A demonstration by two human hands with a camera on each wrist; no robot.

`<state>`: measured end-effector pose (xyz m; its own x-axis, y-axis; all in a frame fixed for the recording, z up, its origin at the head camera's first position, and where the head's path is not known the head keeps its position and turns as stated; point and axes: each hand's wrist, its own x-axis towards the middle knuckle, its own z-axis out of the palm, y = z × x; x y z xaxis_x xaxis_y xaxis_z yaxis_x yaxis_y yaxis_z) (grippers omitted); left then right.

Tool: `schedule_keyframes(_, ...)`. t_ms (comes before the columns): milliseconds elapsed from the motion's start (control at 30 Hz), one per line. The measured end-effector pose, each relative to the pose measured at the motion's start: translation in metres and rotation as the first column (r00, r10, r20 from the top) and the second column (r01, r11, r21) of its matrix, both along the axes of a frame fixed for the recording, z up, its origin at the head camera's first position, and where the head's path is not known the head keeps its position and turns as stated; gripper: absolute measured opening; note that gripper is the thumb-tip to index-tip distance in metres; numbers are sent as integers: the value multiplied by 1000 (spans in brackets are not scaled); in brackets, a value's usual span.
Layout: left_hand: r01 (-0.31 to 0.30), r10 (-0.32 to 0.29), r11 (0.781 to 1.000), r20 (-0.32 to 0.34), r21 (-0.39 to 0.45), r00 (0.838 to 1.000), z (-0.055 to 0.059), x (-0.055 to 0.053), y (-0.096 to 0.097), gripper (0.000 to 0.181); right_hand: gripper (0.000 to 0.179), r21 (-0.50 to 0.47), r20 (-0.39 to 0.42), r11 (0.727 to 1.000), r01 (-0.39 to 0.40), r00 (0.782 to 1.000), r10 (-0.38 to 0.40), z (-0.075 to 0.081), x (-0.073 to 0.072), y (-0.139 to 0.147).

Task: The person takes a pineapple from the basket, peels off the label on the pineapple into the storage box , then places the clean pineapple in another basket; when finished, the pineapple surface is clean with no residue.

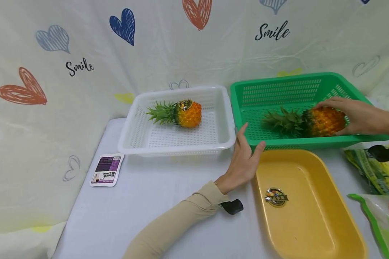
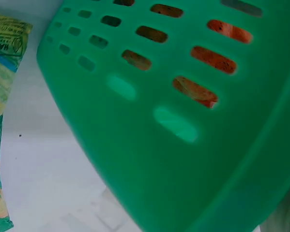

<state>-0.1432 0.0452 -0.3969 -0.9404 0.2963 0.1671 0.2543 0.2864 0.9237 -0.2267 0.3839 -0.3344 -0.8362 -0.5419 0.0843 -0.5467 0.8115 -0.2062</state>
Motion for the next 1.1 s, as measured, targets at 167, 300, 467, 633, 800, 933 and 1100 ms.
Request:
schedule_keyframes(167, 17, -17, 1000, 11, 6, 1000, -1, 1, 1, 71, 94, -6, 6, 1000, 14, 1000, -14, -3, 3, 4)
schedule_keyframes(300, 23, -24, 1000, 19, 11, 1000, -1, 3, 0, 70, 94, -6, -15, 1000, -2, 1000, 2, -3, 3, 5)
schedule_keyframes(467, 23, -23, 1000, 18, 11, 1000, -1, 3, -2, 70, 93, -7, -18, 1000, -14, 1000, 14, -1, 4, 2)
schedule_keyframes(633, 16, -16, 1000, 13, 8, 1000, -1, 2, -2, 70, 90, 23, -12, 1000, -10, 1000, 10, 4, 4, 0)
schedule_keyframes(800, 10, -10, 1000, 1, 4, 1000, -2, 1, -3, 69, 88, 72, 32, 997, 15, 999, -18, 11, 2, -2)
schedule_keyframes(933, 5, -5, 1000, -14, -2, 1000, -2, 0, -2, 69, 85, 71, 97, 997, 34, 994, -41, 19, 1, -5)
schedule_keyframes(1100, 4, -4, 1000, -18, -6, 1000, -1, 0, -2, 69, 79, 55, 104, 998, 32, 994, -38, 33, 2, -16)
